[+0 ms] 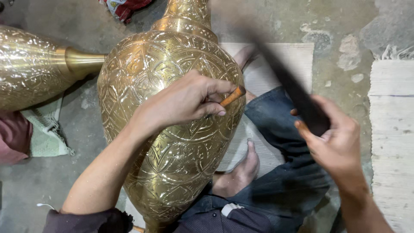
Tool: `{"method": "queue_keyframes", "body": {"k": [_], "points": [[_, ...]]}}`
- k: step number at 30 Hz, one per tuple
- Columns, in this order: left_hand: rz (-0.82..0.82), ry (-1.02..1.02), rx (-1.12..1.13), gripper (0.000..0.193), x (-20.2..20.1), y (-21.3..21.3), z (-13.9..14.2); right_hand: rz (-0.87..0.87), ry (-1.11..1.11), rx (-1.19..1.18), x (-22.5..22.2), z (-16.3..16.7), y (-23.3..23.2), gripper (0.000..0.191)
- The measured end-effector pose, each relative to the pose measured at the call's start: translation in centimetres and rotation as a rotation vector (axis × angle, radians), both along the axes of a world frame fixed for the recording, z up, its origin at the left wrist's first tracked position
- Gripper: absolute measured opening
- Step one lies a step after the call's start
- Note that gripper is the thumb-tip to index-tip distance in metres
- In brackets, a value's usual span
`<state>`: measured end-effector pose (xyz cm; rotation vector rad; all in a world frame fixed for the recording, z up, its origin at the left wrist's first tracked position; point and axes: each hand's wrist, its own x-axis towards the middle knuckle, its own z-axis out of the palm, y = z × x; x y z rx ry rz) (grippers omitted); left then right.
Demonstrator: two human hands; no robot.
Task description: The person sits on the floor holding a large embossed brass vase between their legs, positioning a punch on its decorated surface with one hand and striking it with a wooden mallet held in the other hand, working the pattern across the vase body.
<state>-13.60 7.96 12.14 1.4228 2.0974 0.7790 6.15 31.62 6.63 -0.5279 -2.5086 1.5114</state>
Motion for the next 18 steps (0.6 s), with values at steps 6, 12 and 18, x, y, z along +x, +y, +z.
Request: {"method": "queue_keyframes", "body": {"k": [6, 12, 18], "points": [[0.0, 0.004, 0.017, 0.037, 0.1, 0.0, -0.1, 0.104, 0.029, 0.305, -0.2, 0.7, -0.6, 0.047], [0.007, 0.039, 0.099, 0.038, 0.4, -0.2, 0.2, 0.069, 0.223, -0.097, -0.1, 1.5, -0.5, 0.044], [0.022, 0.017, 0.073, 0.035, 0.7, -0.4, 0.4, -0.007, 0.107, -0.014, 0.2, 1.1, -0.2, 0.044]]}}
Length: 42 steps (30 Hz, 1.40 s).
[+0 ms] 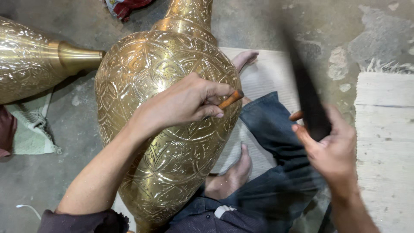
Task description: The person sits on the floor holding a large embossed brass vase between their legs, positioning a punch on its decorated surface with one hand and striking it with a wooden mallet held in the other hand, working the pattern across the vase body.
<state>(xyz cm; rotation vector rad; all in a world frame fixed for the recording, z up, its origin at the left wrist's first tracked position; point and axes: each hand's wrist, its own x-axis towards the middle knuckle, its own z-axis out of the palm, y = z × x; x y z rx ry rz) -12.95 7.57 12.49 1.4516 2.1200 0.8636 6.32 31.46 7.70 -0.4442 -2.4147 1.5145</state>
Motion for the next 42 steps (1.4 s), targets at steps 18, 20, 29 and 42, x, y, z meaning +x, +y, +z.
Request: {"method": "queue_keyframes", "body": {"k": [18, 20, 29, 42], "points": [[0.032, -0.051, -0.059, 0.033, 0.2, -0.3, -0.1, 0.053, 0.099, 0.033, 0.1, -0.6, 0.0, 0.047], [0.047, -0.042, -0.093, 0.033, 0.2, -0.4, 0.1, 0.043, 0.164, -0.239, 0.1, -0.7, -0.1, 0.044], [0.034, -0.033, -0.042, 0.032, 0.5, -0.4, 0.9, -0.037, 0.054, -0.093, 0.0, -0.9, -0.1, 0.035], [0.004, -0.052, -0.031, 0.028, 0.5, -0.7, 1.2, 0.051, -0.118, 0.22, 0.7, -1.8, 0.1, 0.043]]}}
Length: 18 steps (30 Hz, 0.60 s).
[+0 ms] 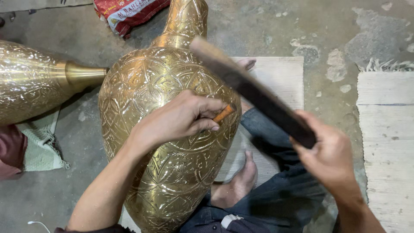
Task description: The person sits on the floor holding a large embossed brass vase between their legs, positioning a punch on its decorated surface with one hand and striking it with a wooden mallet held in the other hand, working the pattern across the vase body.
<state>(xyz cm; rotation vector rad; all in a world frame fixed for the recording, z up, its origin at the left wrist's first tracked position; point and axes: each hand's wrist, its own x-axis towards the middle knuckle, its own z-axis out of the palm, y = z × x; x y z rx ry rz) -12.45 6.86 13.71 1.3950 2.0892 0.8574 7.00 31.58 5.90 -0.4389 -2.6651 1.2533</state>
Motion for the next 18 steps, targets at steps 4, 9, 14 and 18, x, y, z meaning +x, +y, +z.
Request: {"method": "queue_keyframes", "body": {"k": [4, 9, 14, 18], "points": [[-0.033, 0.028, 0.105, 0.027, -0.08, -0.26, -0.14, -0.097, 0.003, -0.129, -0.06, 0.45, -0.22, 0.028], [0.015, -0.034, -0.03, 0.027, 0.08, -0.18, -0.35, -0.004, 0.111, 0.01, 0.13, 0.89, -0.57, 0.045], [-0.018, 0.037, 0.088, 0.034, 0.08, -0.4, -0.19, -0.069, 0.096, -0.115, 0.03, 0.5, -0.67, 0.028], [0.012, -0.023, -0.024, 0.031, 0.12, -0.39, -0.13, 0.02, 0.08, 0.06, 0.13, 0.29, -0.44, 0.042]]}}
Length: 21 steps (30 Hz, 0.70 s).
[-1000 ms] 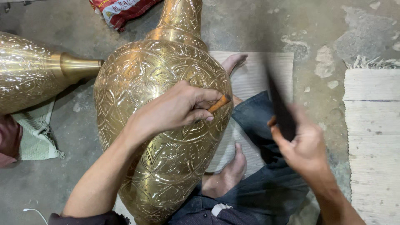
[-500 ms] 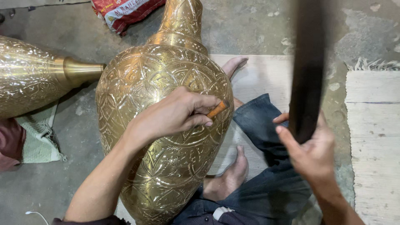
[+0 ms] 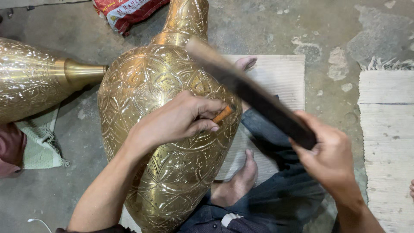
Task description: The person sits on the floor holding a large embossed brass vase between their legs, positioning a punch on its decorated surface with one hand and striking it with a wooden mallet held in the other hand, working the pattern across the vase body.
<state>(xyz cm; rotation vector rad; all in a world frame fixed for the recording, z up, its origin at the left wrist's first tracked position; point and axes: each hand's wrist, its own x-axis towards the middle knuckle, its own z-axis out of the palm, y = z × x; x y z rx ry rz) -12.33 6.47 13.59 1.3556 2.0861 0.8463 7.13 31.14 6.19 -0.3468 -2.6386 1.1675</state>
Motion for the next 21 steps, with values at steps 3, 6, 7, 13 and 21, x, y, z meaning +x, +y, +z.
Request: {"method": "queue_keyframes", "body": {"k": [3, 6, 7, 13, 21], "points": [[-0.006, 0.032, 0.065, 0.033, 0.13, -0.06, 0.01, -0.047, 0.083, -0.178, 0.16, 0.12, 0.07, 0.025], [-0.006, 0.049, 0.049, 0.035, 0.15, -0.08, -0.02, -0.025, -0.048, -0.065, 0.14, 0.33, -0.09, 0.031], [0.003, 0.038, 0.021, 0.035, 0.2, -0.09, -0.07, -0.014, -0.122, -0.023, 0.11, 0.38, -0.16, 0.039], [-0.003, 0.067, 0.093, 0.037, 0.35, -0.14, -0.38, -0.043, 0.046, -0.164, 0.09, 0.29, -0.28, 0.032], [0.03, 0.05, 0.08, 0.038, 0.68, -0.67, -0.03, 0.001, 0.147, -0.203, 0.25, 0.07, -0.25, 0.031]]}}
